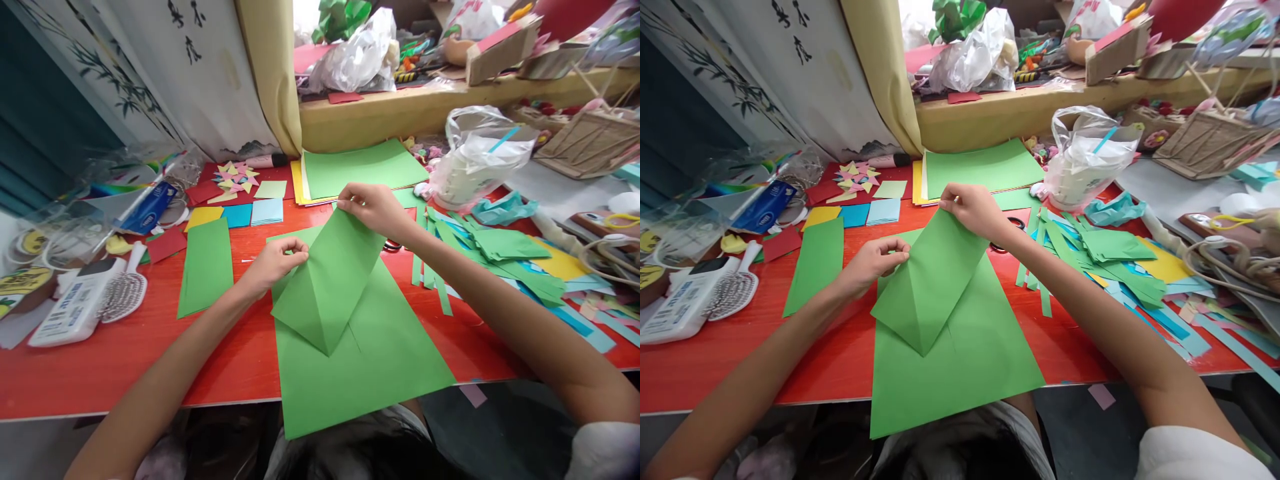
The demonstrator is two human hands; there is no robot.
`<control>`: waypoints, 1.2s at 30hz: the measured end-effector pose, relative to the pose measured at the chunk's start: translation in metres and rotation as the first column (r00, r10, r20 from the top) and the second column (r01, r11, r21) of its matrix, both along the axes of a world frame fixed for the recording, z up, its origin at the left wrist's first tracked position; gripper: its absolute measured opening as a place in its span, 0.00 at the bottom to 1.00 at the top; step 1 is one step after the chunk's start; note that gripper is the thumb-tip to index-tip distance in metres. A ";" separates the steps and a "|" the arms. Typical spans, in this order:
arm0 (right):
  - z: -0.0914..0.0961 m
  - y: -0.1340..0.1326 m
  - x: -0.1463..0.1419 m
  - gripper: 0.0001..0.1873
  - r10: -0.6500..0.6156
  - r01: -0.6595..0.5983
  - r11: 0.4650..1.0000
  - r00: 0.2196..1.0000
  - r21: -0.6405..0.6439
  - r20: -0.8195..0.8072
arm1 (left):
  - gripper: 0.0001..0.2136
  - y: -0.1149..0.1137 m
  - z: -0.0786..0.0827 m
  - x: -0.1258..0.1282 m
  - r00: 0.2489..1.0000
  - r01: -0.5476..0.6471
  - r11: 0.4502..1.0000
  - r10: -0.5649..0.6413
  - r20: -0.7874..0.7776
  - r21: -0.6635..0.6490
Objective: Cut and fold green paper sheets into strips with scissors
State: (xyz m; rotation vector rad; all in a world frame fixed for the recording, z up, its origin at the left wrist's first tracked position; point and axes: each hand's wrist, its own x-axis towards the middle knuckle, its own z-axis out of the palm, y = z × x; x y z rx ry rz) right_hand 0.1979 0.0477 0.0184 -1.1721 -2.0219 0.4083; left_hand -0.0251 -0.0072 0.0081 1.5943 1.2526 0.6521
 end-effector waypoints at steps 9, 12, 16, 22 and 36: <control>-0.002 0.013 0.018 0.07 -0.107 0.107 0.994 0.994 -0.015 -0.018 | 0.09 0.001 0.001 0.000 0.999 -0.032 0.999 0.032 -0.028 0.017; -0.003 0.018 0.026 0.07 -0.133 0.132 0.991 0.991 -0.018 -0.030 | 0.08 0.002 -0.001 -0.001 0.999 -0.034 0.999 0.035 -0.039 0.030; -0.004 0.023 0.036 0.06 -0.159 0.160 0.987 0.986 0.008 -0.047 | 0.08 0.003 -0.003 -0.001 0.998 -0.043 0.998 0.045 -0.040 0.042; -0.008 0.032 0.050 0.06 -0.208 0.209 0.978 0.977 0.014 -0.050 | 0.07 0.003 0.003 -0.004 0.998 -0.003 0.999 0.001 -0.055 -0.038; -0.015 0.025 0.031 0.12 -0.057 0.020 0.908 0.995 -0.418 -0.077 | 0.11 0.011 0.010 -0.019 0.981 0.079 0.994 -0.065 -0.185 0.070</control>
